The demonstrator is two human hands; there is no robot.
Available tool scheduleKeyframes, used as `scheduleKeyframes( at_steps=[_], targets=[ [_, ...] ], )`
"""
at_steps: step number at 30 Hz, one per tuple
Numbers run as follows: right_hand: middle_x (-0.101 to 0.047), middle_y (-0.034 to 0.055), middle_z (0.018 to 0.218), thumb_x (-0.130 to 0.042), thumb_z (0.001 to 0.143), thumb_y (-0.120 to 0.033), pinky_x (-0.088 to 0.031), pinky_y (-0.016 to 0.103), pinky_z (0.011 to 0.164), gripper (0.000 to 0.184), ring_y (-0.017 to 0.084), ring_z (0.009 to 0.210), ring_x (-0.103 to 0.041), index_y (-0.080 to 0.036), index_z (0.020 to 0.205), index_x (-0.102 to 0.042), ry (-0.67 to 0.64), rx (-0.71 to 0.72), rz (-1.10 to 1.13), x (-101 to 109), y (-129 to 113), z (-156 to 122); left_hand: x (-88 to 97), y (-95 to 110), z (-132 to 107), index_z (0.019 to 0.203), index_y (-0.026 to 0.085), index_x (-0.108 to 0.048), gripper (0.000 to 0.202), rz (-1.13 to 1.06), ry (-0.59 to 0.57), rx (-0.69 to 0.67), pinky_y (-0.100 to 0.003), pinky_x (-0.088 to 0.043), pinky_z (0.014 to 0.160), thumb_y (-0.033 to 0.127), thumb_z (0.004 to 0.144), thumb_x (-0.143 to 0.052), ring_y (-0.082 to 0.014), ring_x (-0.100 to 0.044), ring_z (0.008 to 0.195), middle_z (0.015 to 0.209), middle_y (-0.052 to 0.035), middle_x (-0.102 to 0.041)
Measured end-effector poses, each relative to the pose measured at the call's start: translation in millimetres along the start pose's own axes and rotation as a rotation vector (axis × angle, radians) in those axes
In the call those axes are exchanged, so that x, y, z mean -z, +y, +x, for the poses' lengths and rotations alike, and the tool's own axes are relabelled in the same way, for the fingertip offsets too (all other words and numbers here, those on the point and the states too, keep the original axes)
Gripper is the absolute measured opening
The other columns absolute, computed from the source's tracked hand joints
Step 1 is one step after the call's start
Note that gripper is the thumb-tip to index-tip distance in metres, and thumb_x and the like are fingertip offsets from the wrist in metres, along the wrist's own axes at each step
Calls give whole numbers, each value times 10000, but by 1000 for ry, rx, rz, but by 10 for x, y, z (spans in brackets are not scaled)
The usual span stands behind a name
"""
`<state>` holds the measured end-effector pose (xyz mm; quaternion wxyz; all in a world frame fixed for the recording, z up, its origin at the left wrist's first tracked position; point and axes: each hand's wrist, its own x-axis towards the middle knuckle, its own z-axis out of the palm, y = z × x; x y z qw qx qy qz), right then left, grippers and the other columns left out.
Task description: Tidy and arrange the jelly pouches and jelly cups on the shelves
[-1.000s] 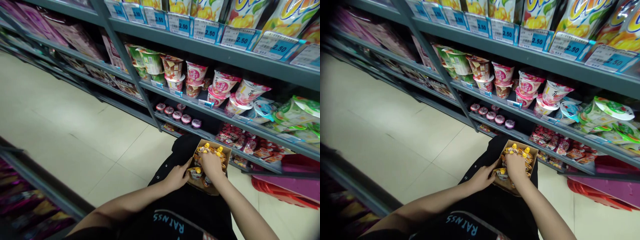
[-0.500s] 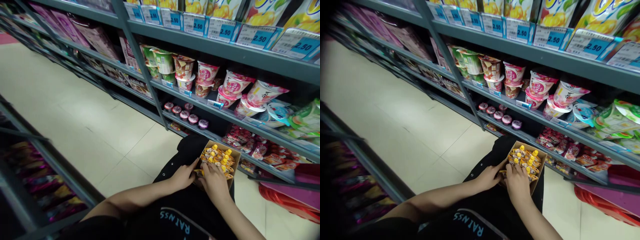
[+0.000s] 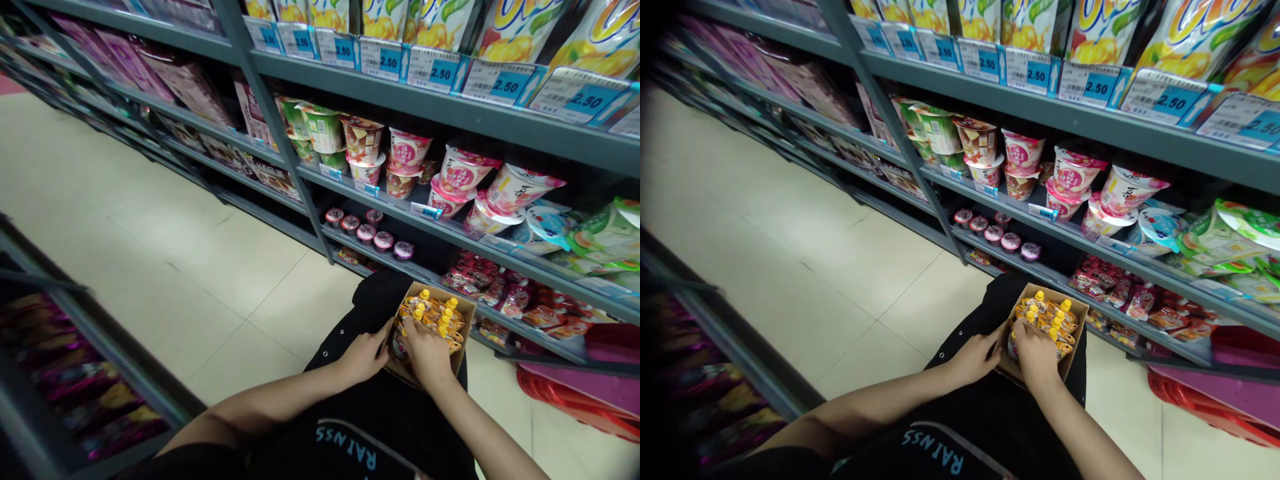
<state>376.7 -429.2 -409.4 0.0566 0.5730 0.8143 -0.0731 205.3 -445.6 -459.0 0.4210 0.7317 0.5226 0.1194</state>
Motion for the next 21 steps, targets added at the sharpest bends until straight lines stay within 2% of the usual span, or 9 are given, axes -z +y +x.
scheduleKeyframes(
  at_steps=[2, 4, 7, 9, 12, 14, 17, 19, 21],
  targets=[
    [-725, 77, 1005, -633, 932, -247, -504, 274, 748, 316, 205, 914, -698, -172, 1236, -587, 176, 87, 66, 21, 72, -135, 7, 10, -3, 1565, 193, -281, 734, -29, 2, -4, -350, -582, 817, 153, 861, -486, -234, -733, 867, 1034, -71, -748],
    [-715, 76, 1096, -659, 928, -282, -512, 288, 839, 413, 196, 971, -685, -185, 1313, -545, 478, 103, 159, 74, 139, -332, 8, 12, -2, 1562, 205, -293, 737, -60, -2, 1, -346, -584, 821, 152, 854, -494, -233, -734, 877, 1052, -64, -748],
    [-694, 105, 1145, -670, 921, -275, -510, 323, 888, 378, 205, 969, -669, -165, 1272, -580, 877, -191, 345, 130, 230, -653, 4, 1, 5, 1525, 186, -376, 673, -59, 6, 20, -384, -581, 875, 172, 862, -493, -255, -732, 925, 1099, -84, -741],
    [-694, 115, 1086, -677, 911, -252, -510, 350, 868, 285, 218, 936, -654, -148, 1171, -628, 960, -337, 423, 92, 278, -820, 10, 4, 10, 1509, 172, -403, 642, -41, 10, 28, -412, -576, 901, 188, 873, -488, -270, -731, 942, 1128, -101, -734],
    [-697, 83, 967, -687, 904, -244, -495, 364, 875, 156, 214, 908, -626, -162, 1032, -650, 839, -173, 406, -81, 294, -945, 31, 40, 17, 1506, 178, -406, 633, -22, -7, 29, -413, -581, 886, 180, 878, -480, -272, -733, 932, 1144, -102, -730],
    [-705, 80, 1001, -673, 921, -300, -492, 355, 894, 218, 209, 936, -630, -167, 1091, -647, 691, -84, 373, -217, 261, -941, 37, 73, 22, 1514, 175, -392, 645, -6, -23, 27, -410, -583, 877, 165, 875, -477, -276, -733, 934, 1146, -103, -730],
    [-720, 60, 924, -659, 921, -418, -490, 290, 688, 395, 198, 803, -670, -176, 1231, -627, 393, -200, 319, -341, 187, -809, 14, 103, 26, 1553, 160, -313, 689, 6, -28, 9, -432, -578, 896, 156, 880, -462, -287, -728, 956, 1164, -120, -721],
    [-716, 36, 834, -627, 933, -339, -412, 271, 563, 311, 196, 697, -670, -200, 1211, -644, 138, -267, 280, -337, 151, -651, -10, 104, 26, 1554, 152, -304, 688, 14, -29, 1, -457, -572, 905, 163, 883, -455, -300, -723, 968, 1179, -133, -712],
    [-721, 30, 851, -534, 939, -186, -400, 263, 588, 225, 198, 744, -683, -223, 1106, -680, -32, -251, 274, -276, 128, -470, -25, 91, 26, 1534, 149, -344, 670, 32, -44, 7, -452, -577, 883, 165, 874, -459, -299, -725, 942, 1132, -128, -727]
  ],
)
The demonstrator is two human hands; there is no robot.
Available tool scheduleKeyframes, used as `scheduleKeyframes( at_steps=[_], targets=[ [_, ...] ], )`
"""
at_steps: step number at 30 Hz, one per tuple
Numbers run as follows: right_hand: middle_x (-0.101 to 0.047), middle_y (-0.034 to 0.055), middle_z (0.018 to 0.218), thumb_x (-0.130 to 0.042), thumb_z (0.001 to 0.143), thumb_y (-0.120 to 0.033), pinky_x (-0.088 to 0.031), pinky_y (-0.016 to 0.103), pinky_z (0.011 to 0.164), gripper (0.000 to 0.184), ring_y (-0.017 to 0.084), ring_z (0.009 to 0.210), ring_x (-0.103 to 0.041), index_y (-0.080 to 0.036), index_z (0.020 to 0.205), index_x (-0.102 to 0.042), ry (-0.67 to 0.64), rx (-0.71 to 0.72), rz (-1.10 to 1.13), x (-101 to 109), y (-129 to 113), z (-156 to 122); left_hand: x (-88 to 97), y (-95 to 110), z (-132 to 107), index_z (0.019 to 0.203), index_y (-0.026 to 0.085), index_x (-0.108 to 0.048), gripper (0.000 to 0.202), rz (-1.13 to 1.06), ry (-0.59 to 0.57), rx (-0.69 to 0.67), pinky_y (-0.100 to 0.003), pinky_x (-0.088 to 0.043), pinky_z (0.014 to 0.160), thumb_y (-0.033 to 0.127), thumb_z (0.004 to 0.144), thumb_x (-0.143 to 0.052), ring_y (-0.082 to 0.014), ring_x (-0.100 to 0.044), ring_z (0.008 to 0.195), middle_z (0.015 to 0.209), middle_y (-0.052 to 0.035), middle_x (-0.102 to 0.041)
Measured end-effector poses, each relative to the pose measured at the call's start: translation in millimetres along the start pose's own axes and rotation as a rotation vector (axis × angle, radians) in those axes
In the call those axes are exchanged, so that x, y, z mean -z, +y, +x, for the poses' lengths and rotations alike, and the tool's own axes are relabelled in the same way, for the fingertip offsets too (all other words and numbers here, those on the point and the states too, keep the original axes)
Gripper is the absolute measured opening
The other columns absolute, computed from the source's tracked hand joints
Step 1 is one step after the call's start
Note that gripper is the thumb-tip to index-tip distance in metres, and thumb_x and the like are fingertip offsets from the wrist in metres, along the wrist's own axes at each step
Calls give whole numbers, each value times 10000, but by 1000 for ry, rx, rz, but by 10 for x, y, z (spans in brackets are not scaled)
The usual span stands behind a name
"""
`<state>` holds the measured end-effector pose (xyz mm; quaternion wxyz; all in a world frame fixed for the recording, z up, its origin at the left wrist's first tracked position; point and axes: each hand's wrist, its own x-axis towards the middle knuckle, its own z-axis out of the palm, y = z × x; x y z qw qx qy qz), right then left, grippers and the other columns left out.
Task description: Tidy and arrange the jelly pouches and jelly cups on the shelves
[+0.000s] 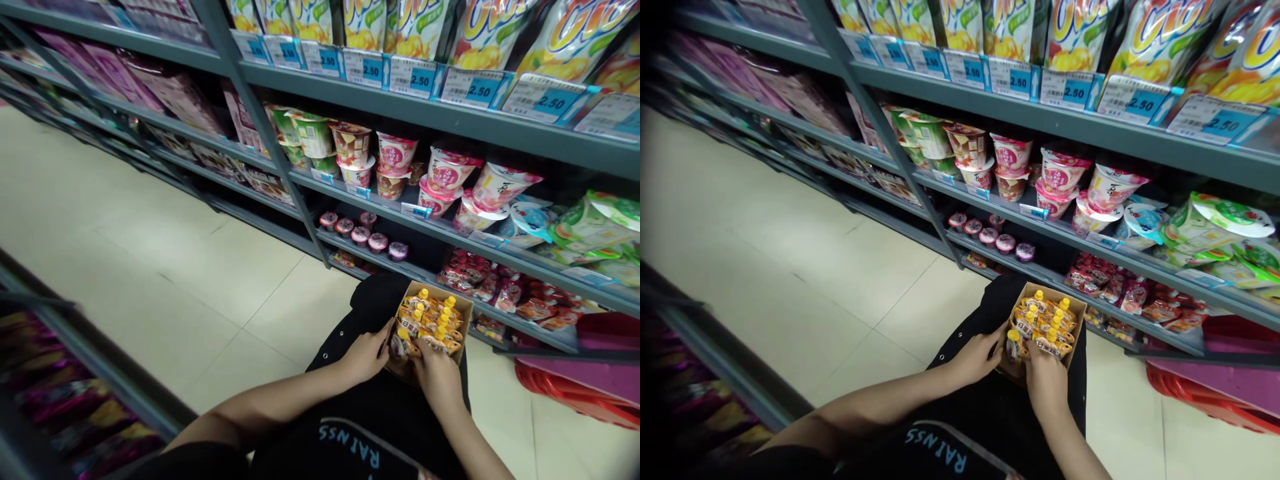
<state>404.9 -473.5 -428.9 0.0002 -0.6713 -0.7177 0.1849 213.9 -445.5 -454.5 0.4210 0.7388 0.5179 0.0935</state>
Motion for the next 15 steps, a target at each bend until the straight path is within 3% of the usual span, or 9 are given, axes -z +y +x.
scheduleKeyframes(
  at_steps=[3, 5, 8, 10, 12, 15],
  targets=[
    [-724, 48, 927, -410, 942, -88, -438, 268, 717, 317, 200, 891, -688, -209, 967, -701, -47, 30, 3, 111, -110, 178, 1, -36, -3, 1504, 175, -394, 653, 9, -25, -17, -376, -582, 859, 153, 857, -480, -256, -726, 919, 1080, -98, -740],
    [-724, 80, 947, -375, 937, -65, -454, 285, 736, 372, 220, 903, -693, -199, 1061, -698, -84, 19, -41, 167, -148, 196, 8, -59, -8, 1507, 199, -391, 665, 4, -22, -41, -338, -573, 881, 143, 852, -492, -231, -722, 946, 1123, -89, -731],
    [-726, 110, 1002, -532, 836, -54, -488, 308, 756, 521, 257, 940, -698, -203, 1332, -591, -188, 53, -26, 190, -157, 98, 17, -73, -18, 1540, 219, -331, 710, -2, -2, -44, -334, -567, 902, 133, 852, -486, -221, -718, 967, 1177, -90, -716],
    [-725, 114, 1060, -681, 760, -127, -510, 321, 809, 639, 274, 997, -691, -196, 1382, -551, -211, 124, 93, 150, -158, 21, 24, -62, -20, 1552, 216, -302, 740, -1, -1, -32, -342, -575, 876, 131, 840, -485, -231, -720, 949, 1165, -91, -720],
    [-730, 116, 1057, -721, 777, -265, -523, 330, 826, 574, 278, 989, -695, -181, 1330, -590, -168, 151, 205, 71, -157, -9, 32, -44, -18, 1555, 201, -297, 744, 17, -9, -20, -358, -583, 836, 147, 838, -485, -250, -724, 913, 1126, -100, -732],
    [-737, 132, 1034, -558, 899, -302, -527, 340, 835, 346, 278, 964, -705, -170, 1199, -668, -59, 160, 238, -62, -73, 79, 48, -22, -12, 1549, 175, -308, 693, 50, -1, -20, -370, -586, 779, 203, 874, -462, -260, -721, 849, 1077, -122, -738]
  ],
)
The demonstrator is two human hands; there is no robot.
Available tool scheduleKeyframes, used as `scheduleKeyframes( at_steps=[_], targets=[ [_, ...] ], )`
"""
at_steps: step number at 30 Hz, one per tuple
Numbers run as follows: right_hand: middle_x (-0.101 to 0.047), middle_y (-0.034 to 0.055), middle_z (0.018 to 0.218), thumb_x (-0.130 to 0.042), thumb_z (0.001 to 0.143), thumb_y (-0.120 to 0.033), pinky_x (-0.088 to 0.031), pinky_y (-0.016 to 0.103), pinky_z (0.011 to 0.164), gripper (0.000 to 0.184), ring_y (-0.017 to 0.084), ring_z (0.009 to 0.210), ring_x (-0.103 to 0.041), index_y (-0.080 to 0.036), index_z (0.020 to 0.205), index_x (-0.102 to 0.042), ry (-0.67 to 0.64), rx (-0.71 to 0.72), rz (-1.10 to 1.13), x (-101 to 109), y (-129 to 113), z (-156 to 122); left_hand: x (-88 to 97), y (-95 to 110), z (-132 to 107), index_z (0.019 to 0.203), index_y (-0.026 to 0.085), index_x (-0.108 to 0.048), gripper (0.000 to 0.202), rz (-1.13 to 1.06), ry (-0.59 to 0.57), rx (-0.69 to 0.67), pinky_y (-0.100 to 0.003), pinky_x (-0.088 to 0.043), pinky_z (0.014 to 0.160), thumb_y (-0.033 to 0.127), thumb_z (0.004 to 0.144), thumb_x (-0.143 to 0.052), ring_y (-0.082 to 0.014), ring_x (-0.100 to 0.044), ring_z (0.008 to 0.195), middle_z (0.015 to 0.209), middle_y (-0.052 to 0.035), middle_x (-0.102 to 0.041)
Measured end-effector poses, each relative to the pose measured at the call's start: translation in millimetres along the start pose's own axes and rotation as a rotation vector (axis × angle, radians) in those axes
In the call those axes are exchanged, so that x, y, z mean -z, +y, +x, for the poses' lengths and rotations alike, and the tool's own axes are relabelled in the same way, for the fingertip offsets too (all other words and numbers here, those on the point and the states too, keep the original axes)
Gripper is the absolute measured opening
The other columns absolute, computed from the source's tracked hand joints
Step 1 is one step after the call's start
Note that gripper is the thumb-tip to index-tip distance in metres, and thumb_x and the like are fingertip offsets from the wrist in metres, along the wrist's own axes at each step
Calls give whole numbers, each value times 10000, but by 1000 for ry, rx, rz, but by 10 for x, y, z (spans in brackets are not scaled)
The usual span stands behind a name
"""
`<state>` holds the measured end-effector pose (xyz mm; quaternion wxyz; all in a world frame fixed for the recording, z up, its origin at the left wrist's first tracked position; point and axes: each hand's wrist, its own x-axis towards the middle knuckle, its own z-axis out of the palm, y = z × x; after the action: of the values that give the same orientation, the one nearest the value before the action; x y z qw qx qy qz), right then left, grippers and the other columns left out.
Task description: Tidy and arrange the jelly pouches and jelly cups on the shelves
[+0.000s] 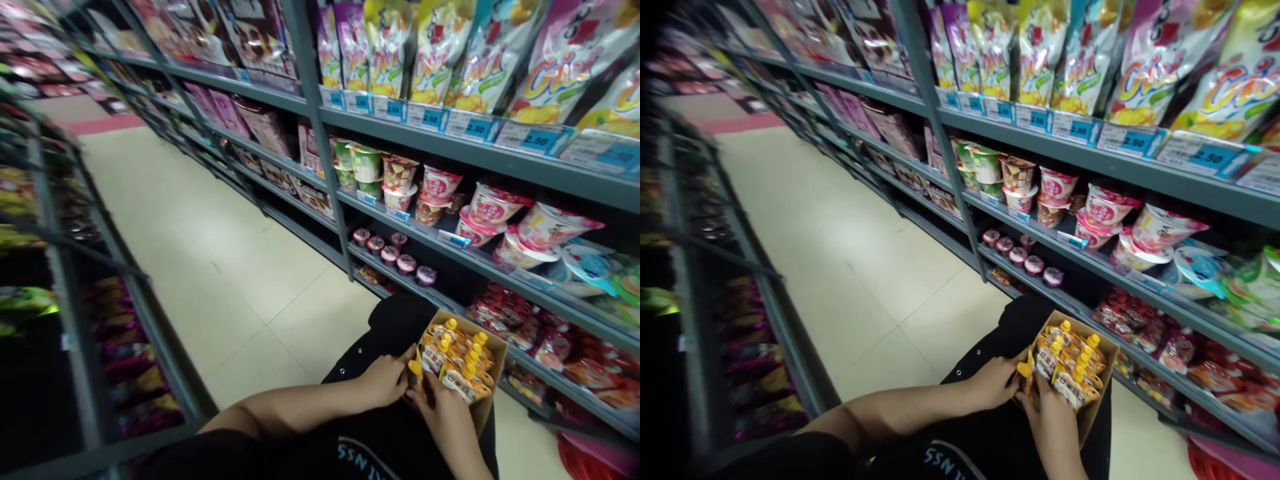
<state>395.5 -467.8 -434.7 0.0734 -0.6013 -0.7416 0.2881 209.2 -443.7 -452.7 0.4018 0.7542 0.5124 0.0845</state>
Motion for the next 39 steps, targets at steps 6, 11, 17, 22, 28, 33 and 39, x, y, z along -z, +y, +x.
scheduleKeyframes(
  at_steps=[6, 11, 17, 22, 28, 33, 39],
  targets=[
    [-743, 150, 1006, -458, 920, -257, -539, 338, 775, 347, 291, 944, -717, -168, 1116, -729, -38, 18, -128, 119, 434, 284, 14, -3, -8, 1567, 148, -263, 704, 42, 41, -44, -408, -587, 811, 235, 894, -449, -276, -716, 839, 1075, -141, -732],
    [-754, 96, 942, -471, 947, -305, -524, 335, 667, 348, 277, 819, -726, -243, 1209, -693, 19, -75, -269, 220, 342, 244, -16, -36, 2, 1572, 157, -251, 720, 42, 51, -26, -406, -585, 835, 224, 891, -475, -277, -716, 865, 1091, -153, -725],
    [-753, 94, 959, -401, 1000, -272, -514, 343, 660, 344, 277, 805, -722, -216, 1185, -686, 80, -28, -334, 229, 158, 178, 10, -30, -2, 1585, 148, -218, 739, 13, -14, 19, -464, -567, 839, 235, 893, -461, -318, -708, 881, 1032, -153, -730],
    [-737, 45, 1096, -515, 908, -629, -530, 310, 639, 456, 242, 835, -725, -276, 1153, -670, 488, -85, -48, 478, 364, -276, 38, 30, -23, 1602, 144, -128, 763, 54, -65, 128, -438, -548, 884, 257, 914, -436, -307, -690, 952, 1099, -179, -706],
    [-747, 89, 1030, -562, 779, -750, -537, 332, 627, 661, 267, 741, -721, -237, 1190, -628, 252, -471, 240, 302, 648, -645, -17, 22, 26, 1584, 138, -220, 709, -24, -64, 142, -508, -509, 981, 229, 908, -414, -358, -654, 1103, 1302, -199, -632],
    [-738, 93, 937, -370, 952, -593, -494, 297, 643, 663, 221, 691, -676, -131, 1406, -512, 143, -355, 304, -35, 588, -587, -39, -28, 119, 1526, 171, -366, 598, -104, 32, 99, -423, -512, 1012, 216, 932, -418, -294, -677, 1103, 1280, -140, -665],
    [-730, 79, 934, -401, 899, -442, -464, 310, 694, 592, 238, 751, -672, -150, 1391, -552, 134, -292, 251, 123, 705, -182, 132, -154, 411, 1497, 240, -426, 600, -200, 87, 12, -311, -516, 986, 187, 899, -451, -241, -670, 1131, 1255, -64, -690]
  ],
)
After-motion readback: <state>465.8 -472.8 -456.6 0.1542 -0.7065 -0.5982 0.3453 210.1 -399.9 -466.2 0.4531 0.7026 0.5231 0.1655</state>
